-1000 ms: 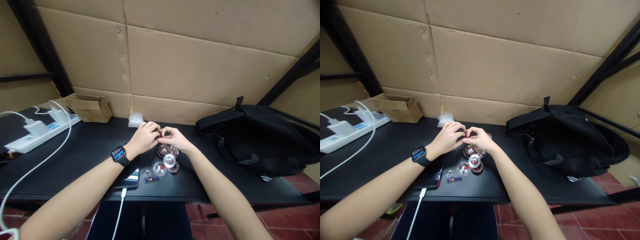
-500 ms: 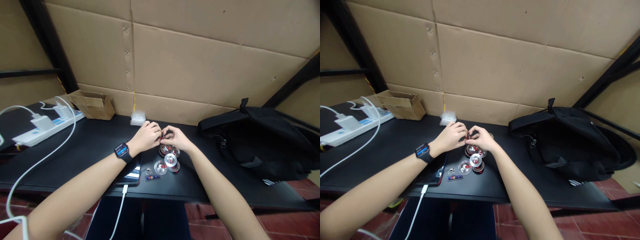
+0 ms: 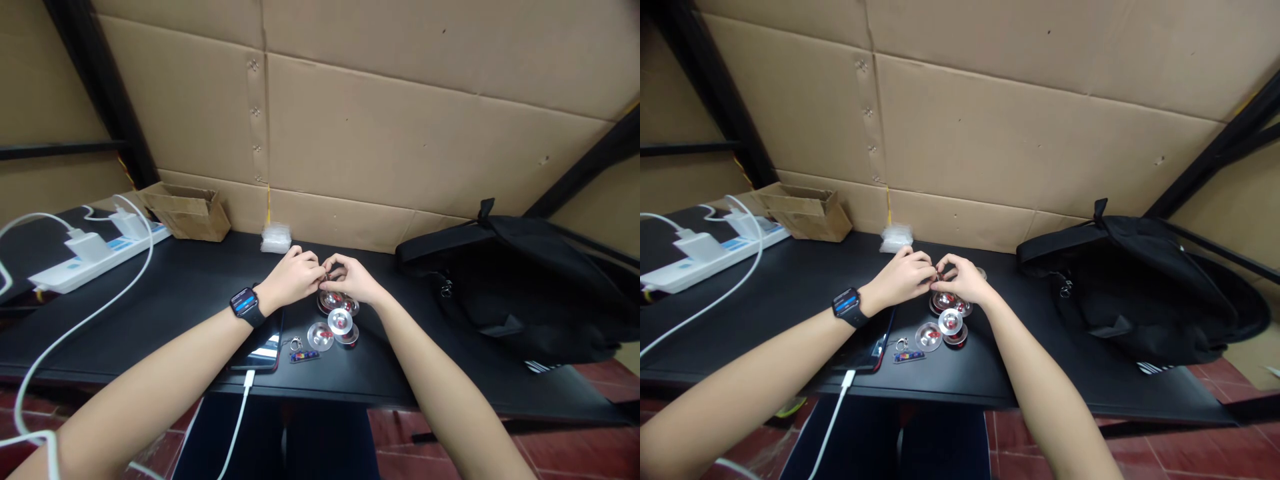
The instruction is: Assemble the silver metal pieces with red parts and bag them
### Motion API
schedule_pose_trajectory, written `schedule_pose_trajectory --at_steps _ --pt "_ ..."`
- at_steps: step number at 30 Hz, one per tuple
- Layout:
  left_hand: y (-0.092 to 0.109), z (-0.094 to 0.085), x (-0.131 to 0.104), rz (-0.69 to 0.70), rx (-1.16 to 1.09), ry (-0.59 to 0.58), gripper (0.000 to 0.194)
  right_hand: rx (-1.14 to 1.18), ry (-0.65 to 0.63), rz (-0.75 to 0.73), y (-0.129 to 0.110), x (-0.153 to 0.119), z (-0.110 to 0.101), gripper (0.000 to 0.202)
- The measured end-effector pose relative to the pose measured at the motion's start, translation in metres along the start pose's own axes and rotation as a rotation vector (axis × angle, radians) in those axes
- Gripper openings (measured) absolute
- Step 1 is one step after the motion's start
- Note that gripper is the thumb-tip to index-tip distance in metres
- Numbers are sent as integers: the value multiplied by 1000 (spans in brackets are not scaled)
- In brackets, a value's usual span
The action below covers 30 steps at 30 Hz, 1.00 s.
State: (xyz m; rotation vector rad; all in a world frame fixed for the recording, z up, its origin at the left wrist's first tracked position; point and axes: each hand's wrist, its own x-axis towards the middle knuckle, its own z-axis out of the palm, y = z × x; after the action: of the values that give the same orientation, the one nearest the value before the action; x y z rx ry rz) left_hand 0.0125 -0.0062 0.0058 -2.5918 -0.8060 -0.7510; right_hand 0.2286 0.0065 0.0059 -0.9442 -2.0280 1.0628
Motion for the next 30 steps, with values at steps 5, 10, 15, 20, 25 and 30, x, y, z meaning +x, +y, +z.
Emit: schedule_pose_trajectory --at_steps 5,10,15,20,25,30 --pt "0 0 0 5 7 6 11 -43 16 -6 1 0 0 42" --pt "0 -1 0 -11 13 -19 10 -80 44 -21 2 0 -2 42" --pt "-1 -2 0 -35 16 -41 14 -288 150 -58 7 1 -16 38" --pt "-3 0 -1 -29 6 -31 14 -686 296 42 18 0 -41 33" --pt "-3 1 -2 -24 -2 -29 16 -816 325 203 34 -4 -66 30" --pt "-4 1 -2 -19 -5 -40 15 -718 244 246 53 -4 -76 31"
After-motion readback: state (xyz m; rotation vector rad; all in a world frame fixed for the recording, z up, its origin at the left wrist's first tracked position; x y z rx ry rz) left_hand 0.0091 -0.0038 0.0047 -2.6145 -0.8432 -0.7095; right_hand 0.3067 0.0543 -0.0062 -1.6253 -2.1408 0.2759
